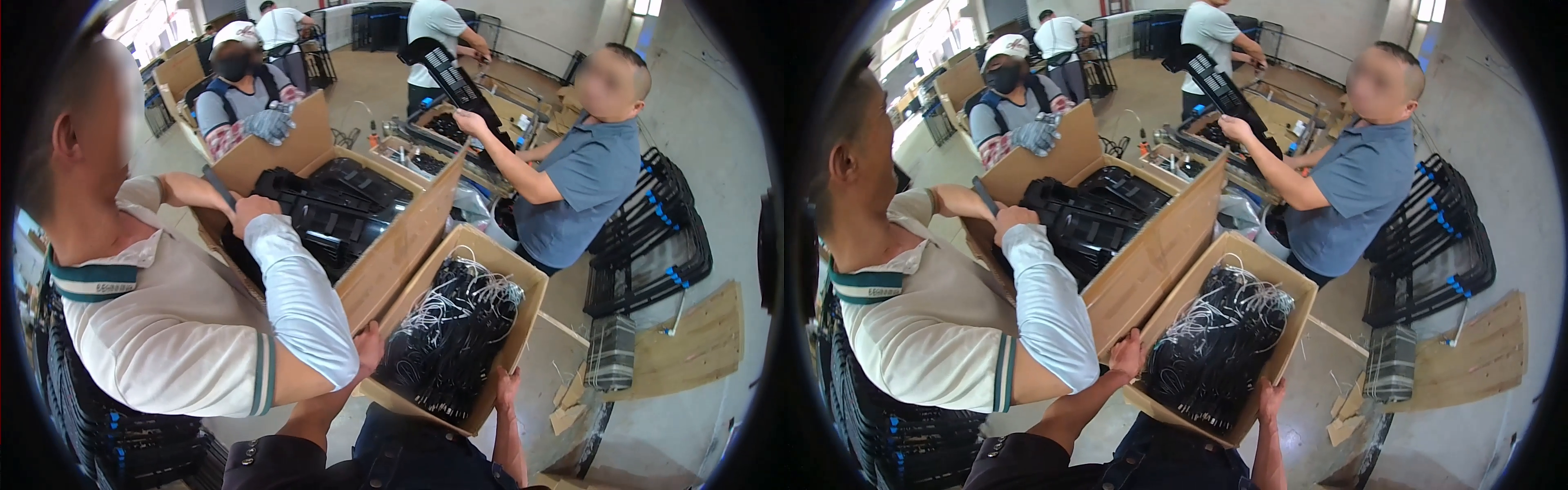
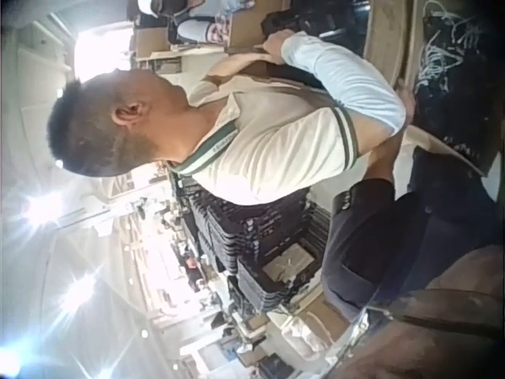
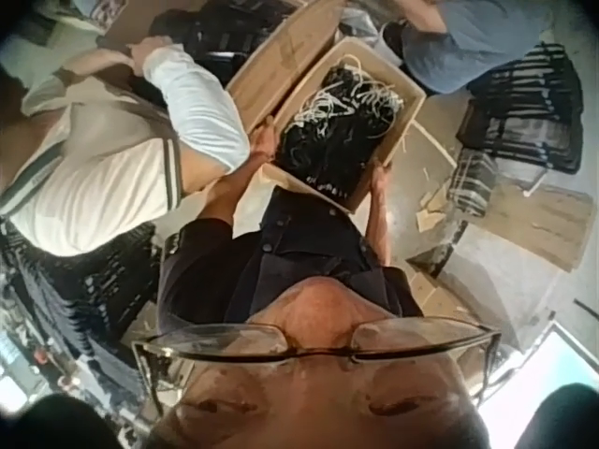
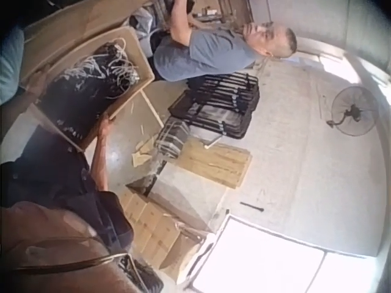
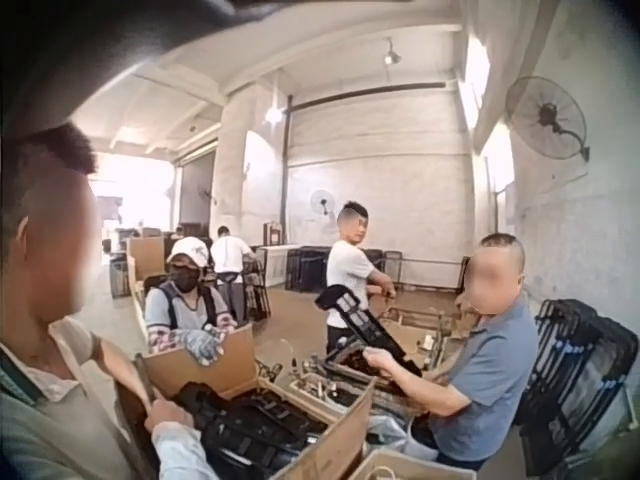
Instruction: Packing metal frame components and parts into cardboard boxes in a manufacturing facility.
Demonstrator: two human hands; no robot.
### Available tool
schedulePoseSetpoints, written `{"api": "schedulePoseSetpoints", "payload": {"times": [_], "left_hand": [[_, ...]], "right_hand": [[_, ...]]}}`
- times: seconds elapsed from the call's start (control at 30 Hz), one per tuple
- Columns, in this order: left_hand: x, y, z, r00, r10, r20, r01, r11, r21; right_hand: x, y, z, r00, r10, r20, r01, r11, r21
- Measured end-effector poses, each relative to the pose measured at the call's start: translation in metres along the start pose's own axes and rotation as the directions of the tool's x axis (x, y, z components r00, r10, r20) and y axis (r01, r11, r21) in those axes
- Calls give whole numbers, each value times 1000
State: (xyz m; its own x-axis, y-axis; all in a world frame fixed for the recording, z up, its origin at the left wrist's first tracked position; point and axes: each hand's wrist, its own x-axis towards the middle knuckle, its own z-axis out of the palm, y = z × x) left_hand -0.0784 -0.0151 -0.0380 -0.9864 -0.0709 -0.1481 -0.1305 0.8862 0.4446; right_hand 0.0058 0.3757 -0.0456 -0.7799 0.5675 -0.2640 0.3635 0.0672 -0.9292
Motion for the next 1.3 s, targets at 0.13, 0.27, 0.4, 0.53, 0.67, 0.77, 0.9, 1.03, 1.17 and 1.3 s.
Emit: {"api": "schedulePoseSetpoints", "payload": {"times": [0.13,0.27,0.4,0.53,0.67,0.77,0.9,1.03,1.17,1.3], "left_hand": [[3,-4,-7,999,-36,-15,36,999,-2],[9,5,-9,999,-40,-19,40,999,8],[6,11,-4,1000,15,-20,-15,1000,19],[2,-2,-4,1000,-7,-31,8,999,33],[5,5,-2,1000,3,-28,-2,999,35],[4,7,-7,1000,-1,-7,1,999,47],[4,5,-7,1000,1,-24,0,999,45],[2,14,-11,999,31,-41,-29,999,31],[0,11,-12,998,28,-54,-26,999,36],[2,12,-11,999,13,-41,-11,999,40]], "right_hand": [[0,-9,12,1000,25,-12,-24,999,41],[9,5,7,999,-18,-43,17,1000,-21],[12,8,3,996,-25,-82,20,998,-56],[0,-3,9,998,33,-46,-35,999,-33],[2,3,2,998,4,-69,-7,999,-33],[5,4,5,996,-16,-86,9,997,-76],[6,6,6,997,-6,-74,2,999,-45],[12,15,2,996,6,-90,-16,994,-112],[6,5,5,997,26,-79,-30,998,-53],[6,5,3,996,46,-83,-55,992,-116]]}}
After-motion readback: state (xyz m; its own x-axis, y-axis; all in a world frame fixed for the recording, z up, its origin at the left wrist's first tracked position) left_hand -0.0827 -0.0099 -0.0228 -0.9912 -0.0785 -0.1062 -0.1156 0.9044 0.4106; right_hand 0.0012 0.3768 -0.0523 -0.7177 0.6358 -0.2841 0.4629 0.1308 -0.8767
